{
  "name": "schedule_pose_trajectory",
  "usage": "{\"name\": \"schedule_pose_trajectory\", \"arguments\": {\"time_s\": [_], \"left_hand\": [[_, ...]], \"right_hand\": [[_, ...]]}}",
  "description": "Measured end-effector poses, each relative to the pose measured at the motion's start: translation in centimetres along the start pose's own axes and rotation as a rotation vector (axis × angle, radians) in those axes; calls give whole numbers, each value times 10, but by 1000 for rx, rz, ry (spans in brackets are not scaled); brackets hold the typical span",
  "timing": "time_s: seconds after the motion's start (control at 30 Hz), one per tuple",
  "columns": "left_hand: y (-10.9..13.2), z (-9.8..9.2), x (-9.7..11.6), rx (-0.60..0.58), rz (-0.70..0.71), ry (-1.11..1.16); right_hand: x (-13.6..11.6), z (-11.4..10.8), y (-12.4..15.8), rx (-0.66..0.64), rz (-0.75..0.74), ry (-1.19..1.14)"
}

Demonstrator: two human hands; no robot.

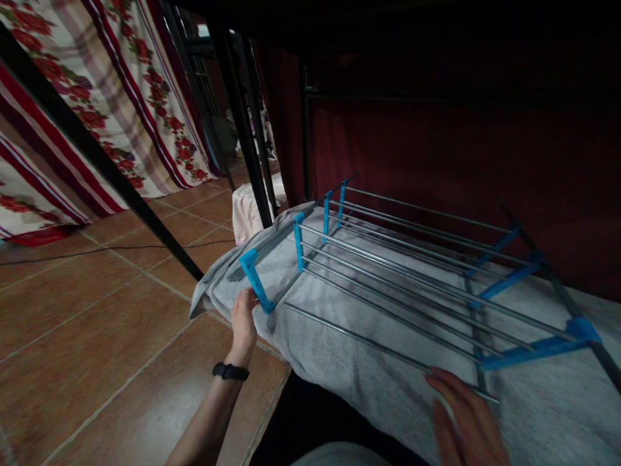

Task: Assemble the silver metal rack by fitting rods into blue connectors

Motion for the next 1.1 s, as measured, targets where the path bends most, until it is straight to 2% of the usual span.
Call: {"name": "schedule_pose_trajectory", "arguments": {"time_s": [0.1,0.17,0.23,0.33,0.47,0.6,0.8,0.9,1.1], "left_hand": [[9,-13,-13,-49,4,-82],[12,-22,-21,-121,6,-171],[13,-30,-28,-212,8,-293],[13,-36,-38,-312,52,-426],[14,-32,-41,-359,158,-594],[12,-26,-39,-342,190,-724],[13,-29,-43,-317,191,-696],[14,-31,-44,-297,194,-666],[13,-35,-48,-290,161,-670]], "right_hand": [[-3,67,-10,-146,-69,142],[8,104,-9,-167,-58,239],[23,131,-4,-187,-63,293],[41,151,0,-220,-95,314],[42,152,-1,-265,-199,257],[29,136,6,-301,-208,242],[19,114,31,-285,-249,198],[14,116,35,-271,-284,162],[10,125,34,-252,-232,120]]}}
Point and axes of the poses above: each hand's wrist, its own y-axis away from the middle knuckle, its own z-axis out of the palm, x = y × z, the point moved 3 cm from there along -y, towards the middle knuckle, and after that the axes turned 10 degrees about y, right-handed, at the moved point
